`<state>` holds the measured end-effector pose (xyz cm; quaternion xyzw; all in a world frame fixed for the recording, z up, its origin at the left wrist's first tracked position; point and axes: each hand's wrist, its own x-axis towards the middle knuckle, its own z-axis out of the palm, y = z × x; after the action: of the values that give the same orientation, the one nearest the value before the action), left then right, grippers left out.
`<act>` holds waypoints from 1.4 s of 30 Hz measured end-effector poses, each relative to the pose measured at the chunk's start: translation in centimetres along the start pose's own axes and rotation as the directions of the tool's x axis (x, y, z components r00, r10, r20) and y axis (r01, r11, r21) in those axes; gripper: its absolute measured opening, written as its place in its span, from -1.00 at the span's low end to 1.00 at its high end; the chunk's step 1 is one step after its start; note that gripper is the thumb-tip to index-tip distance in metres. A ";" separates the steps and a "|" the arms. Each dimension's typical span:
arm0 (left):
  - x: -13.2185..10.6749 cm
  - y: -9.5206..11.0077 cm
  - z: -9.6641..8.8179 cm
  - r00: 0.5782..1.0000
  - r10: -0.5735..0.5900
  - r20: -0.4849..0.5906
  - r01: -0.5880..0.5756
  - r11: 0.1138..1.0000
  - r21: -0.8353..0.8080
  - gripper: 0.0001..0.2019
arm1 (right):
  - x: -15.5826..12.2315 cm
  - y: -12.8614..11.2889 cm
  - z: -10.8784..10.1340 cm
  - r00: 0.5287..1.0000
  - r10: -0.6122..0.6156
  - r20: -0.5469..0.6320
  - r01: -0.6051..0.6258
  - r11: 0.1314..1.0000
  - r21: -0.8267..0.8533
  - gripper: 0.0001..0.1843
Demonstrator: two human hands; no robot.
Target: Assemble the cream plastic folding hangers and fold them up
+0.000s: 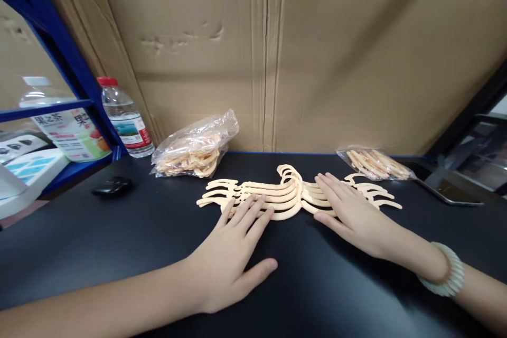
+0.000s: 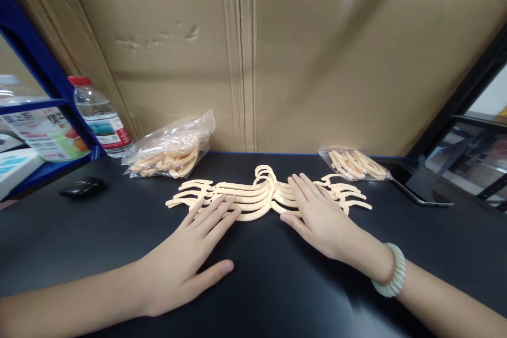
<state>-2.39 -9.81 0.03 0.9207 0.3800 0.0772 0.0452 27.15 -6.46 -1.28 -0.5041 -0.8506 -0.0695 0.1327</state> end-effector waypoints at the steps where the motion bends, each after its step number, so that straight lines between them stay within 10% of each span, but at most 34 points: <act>1: 0.0 -0.2 0.0 1.000 -0.013 0.014 0.013 1.000 0.012 -0.32 | 0.0 0.2 0.3 0.999 0.008 0.037 -0.008 1.000 -0.003 -0.22; 23: 4.2 -2.3 -1.0 0.988 -0.112 0.104 0.100 0.988 0.119 -0.12 | 3.9 1.5 0.9 0.994 0.050 0.093 -0.055 0.998 0.044 -0.20; 39: 5.3 -2.9 -0.2 0.994 -0.113 -0.003 0.112 0.983 0.144 -0.18 | 4.9 2.6 1.2 0.995 0.074 0.069 -0.076 0.997 0.029 -0.20; 42: 5.5 -2.3 -0.9 0.986 -0.036 -0.163 0.052 0.994 0.094 -0.30 | 4.7 2.3 0.9 0.995 0.084 0.050 -0.085 0.996 0.027 -0.21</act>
<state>-0.30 -4.33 1.18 0.9039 0.4061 0.1313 -0.0292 26.88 -1.22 -0.84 -0.5393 -0.8324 -0.0392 0.1218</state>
